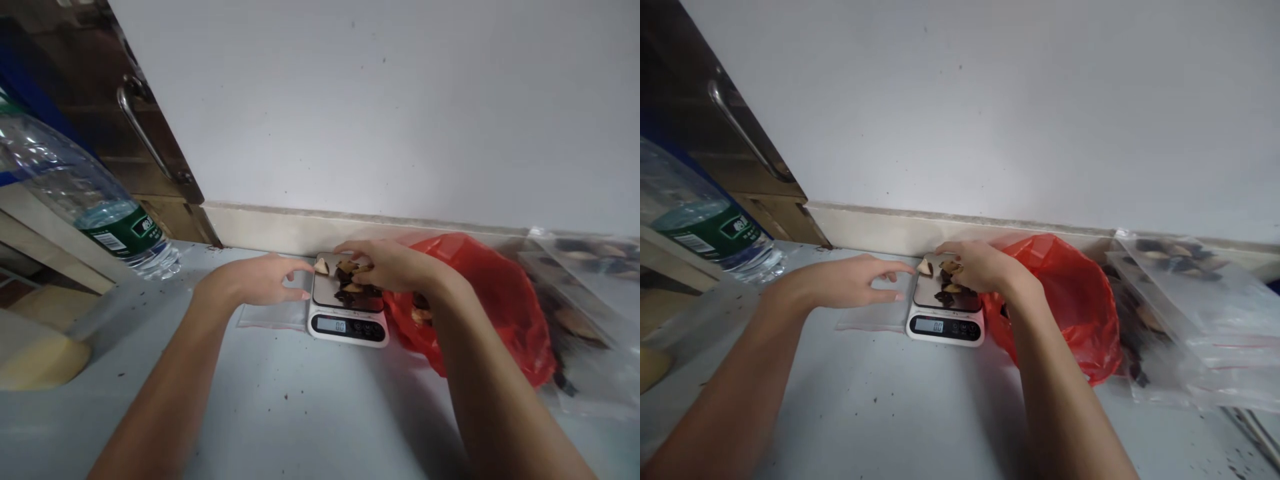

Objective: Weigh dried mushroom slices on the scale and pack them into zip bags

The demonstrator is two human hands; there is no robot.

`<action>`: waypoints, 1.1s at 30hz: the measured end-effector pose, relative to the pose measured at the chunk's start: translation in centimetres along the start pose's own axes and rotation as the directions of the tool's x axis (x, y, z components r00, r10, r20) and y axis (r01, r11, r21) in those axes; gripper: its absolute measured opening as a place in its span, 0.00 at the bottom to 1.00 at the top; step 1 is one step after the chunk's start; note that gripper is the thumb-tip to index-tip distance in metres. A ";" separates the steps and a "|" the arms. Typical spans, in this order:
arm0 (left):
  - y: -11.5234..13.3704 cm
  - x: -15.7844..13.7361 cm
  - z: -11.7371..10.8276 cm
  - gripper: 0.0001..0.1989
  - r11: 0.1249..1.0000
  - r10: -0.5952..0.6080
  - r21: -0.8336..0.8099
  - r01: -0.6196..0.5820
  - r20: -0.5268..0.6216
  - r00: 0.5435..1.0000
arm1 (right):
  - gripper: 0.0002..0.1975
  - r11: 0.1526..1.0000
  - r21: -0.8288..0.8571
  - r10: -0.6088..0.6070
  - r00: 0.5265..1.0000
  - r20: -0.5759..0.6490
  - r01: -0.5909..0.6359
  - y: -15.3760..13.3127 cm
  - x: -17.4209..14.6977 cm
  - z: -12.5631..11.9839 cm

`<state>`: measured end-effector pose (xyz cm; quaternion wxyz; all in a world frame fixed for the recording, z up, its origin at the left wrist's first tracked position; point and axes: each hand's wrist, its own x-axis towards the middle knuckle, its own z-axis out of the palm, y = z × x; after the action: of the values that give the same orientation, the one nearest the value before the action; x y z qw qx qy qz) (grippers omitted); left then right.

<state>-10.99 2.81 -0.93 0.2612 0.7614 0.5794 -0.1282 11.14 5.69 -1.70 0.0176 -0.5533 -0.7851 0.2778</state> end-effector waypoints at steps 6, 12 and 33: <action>-0.3 0.4 0.1 0.32 0.999 0.041 -0.006 -0.041 -0.018 0.999 | 0.23 0.998 0.054 0.044 0.998 -0.052 -0.041 0.4 -0.5 -0.7; -0.4 1.9 0.8 0.33 0.996 0.085 0.032 -0.081 -0.150 0.985 | 0.10 0.997 0.073 0.016 0.995 -0.102 -0.009 1.0 -0.4 -0.8; -0.2 1.5 1.8 0.16 0.979 -0.167 0.144 0.148 0.136 0.976 | 0.02 0.974 0.168 -0.096 0.944 -0.315 0.155 2.1 -2.6 -2.9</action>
<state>-10.52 3.10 -3.18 0.2409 0.7171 0.6072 -0.2428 14.90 5.08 0.54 0.2088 -0.5338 -0.7767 0.2612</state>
